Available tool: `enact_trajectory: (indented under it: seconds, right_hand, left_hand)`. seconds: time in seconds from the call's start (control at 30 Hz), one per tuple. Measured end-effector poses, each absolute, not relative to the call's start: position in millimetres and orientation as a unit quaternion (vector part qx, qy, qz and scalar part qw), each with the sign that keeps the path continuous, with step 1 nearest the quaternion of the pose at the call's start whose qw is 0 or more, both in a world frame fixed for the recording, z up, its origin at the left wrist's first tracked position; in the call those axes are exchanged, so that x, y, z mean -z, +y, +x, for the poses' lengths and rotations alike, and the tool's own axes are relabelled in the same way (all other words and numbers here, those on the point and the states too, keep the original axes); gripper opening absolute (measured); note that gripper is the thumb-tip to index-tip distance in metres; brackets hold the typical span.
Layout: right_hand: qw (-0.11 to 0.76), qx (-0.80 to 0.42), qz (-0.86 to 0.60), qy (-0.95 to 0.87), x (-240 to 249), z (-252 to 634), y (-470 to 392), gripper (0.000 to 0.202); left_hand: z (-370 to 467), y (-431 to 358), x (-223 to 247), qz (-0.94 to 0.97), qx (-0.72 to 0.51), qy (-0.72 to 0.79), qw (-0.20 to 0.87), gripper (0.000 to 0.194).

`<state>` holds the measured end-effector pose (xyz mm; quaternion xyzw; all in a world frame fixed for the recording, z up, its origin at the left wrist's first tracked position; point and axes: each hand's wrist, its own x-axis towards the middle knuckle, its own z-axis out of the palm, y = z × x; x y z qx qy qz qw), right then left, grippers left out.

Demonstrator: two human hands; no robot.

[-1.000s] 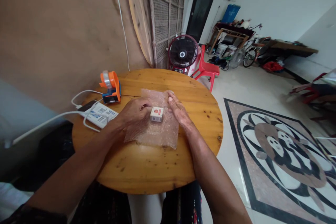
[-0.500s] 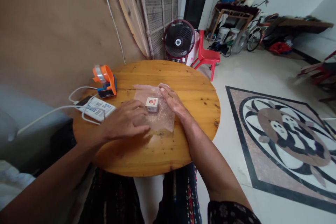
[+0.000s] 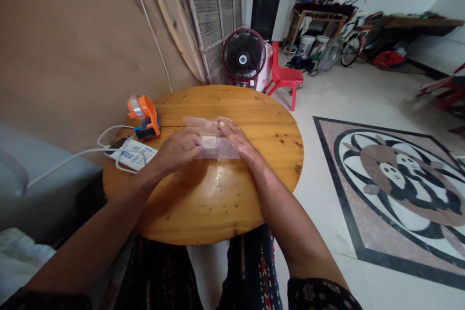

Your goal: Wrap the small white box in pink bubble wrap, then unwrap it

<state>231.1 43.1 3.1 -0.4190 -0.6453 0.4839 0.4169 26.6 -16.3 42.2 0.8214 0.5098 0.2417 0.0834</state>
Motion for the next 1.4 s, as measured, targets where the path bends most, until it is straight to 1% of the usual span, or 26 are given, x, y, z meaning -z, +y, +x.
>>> enact_trajectory:
  seconds: [0.1,0.23,0.4,0.57,0.77,0.9,1.03,1.2,1.4]
  right_hand:
    - [0.42,-0.49,-0.421,-0.638,-5,233,44,0.062]
    - [0.42,-0.516,-0.424,-0.615,-9,235,45,0.058]
    - [0.417,-0.534,-0.393,-0.622,-19,236,40,0.043]
    - [0.393,-0.523,-0.41,-0.635,-20,234,37,0.037]
    - [0.373,-0.554,-0.418,-0.616,-14,230,38,0.027]
    - [0.37,-0.533,-0.428,-0.63,-13,230,39,0.021]
    - [0.368,-0.517,-0.42,-0.649,-12,230,40,0.022]
    - [0.397,-0.488,-0.4,-0.667,-10,225,39,0.029]
    - [0.397,-0.47,-0.379,-0.691,-1,220,43,0.037]
  left_hand:
    - [31,4,-45,0.806,-0.222,0.536,0.116,0.013]
    - [34,17,-34,0.791,-0.262,0.529,0.163,0.017]
    - [32,19,-22,0.76,-0.314,0.523,0.225,0.019]
    - [28,20,-20,0.754,-0.325,0.517,0.243,0.019]
    - [28,16,-19,0.733,-0.336,0.521,0.279,0.02]
    - [28,16,-15,0.728,-0.357,0.507,0.293,0.021]
    - [28,19,-11,0.719,-0.375,0.5,0.305,0.024]
    - [26,20,-8,0.719,-0.385,0.49,0.309,0.029]
    - [26,20,-6,0.716,-0.388,0.489,0.312,0.029]
